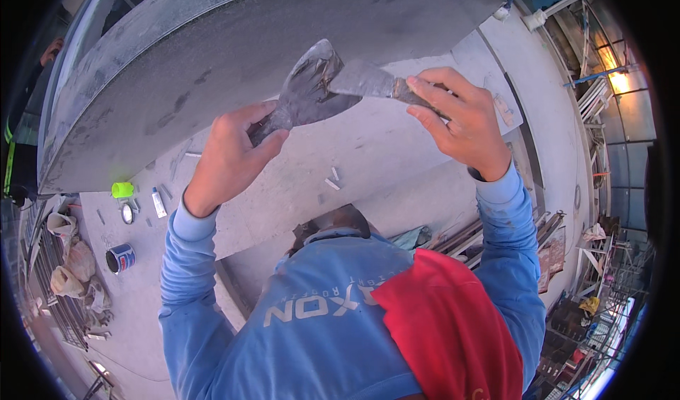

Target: The person applies a bead of sealant along a curved metal edge using a caulking gun and then smooths it with a putty knife. The person repeatedly scrapes excess sealant from the putty knife onto a larger trowel held in the other hand while continuing to smooth the bead.

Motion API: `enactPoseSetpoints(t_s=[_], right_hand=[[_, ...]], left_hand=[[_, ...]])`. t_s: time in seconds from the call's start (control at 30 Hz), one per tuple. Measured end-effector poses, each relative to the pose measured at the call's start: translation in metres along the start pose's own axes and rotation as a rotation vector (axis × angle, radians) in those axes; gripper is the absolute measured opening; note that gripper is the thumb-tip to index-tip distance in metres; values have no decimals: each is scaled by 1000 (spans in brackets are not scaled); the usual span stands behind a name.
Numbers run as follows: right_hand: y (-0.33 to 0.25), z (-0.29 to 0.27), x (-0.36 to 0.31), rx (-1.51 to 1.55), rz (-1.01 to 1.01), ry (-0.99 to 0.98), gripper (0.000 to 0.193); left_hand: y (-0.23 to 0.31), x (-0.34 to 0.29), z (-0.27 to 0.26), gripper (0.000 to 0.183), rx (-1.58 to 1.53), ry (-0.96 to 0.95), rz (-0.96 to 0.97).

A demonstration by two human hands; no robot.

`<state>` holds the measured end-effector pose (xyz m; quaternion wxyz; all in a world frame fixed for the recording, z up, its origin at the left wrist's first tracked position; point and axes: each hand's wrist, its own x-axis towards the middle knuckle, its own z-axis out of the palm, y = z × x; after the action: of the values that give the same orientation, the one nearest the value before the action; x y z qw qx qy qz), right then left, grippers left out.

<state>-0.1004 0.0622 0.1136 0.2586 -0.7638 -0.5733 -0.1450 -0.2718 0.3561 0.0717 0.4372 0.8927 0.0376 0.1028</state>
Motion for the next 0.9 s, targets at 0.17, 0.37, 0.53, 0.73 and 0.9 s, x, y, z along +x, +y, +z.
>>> enactPoseSetpoints(t_s=[0.17,0.37,0.53,0.73,0.9], right_hand=[[-5,-4,5,-107,-57,-129,32],[-11,-2,9,-172,-106,-190,29],[26,21,-17,-242,29,-214,26],[111,57,-53,878,840,368,33],[179,76,-30,1252,862,824,41]], left_hand=[[9,-11,-6,45,50,-14,-17],[5,-18,-8,43,116,75,69],[-1,-30,-8,43,43,351,-8],[-2,-47,-8,28,-269,464,-293],[-10,-71,25,22,-386,458,-446]])
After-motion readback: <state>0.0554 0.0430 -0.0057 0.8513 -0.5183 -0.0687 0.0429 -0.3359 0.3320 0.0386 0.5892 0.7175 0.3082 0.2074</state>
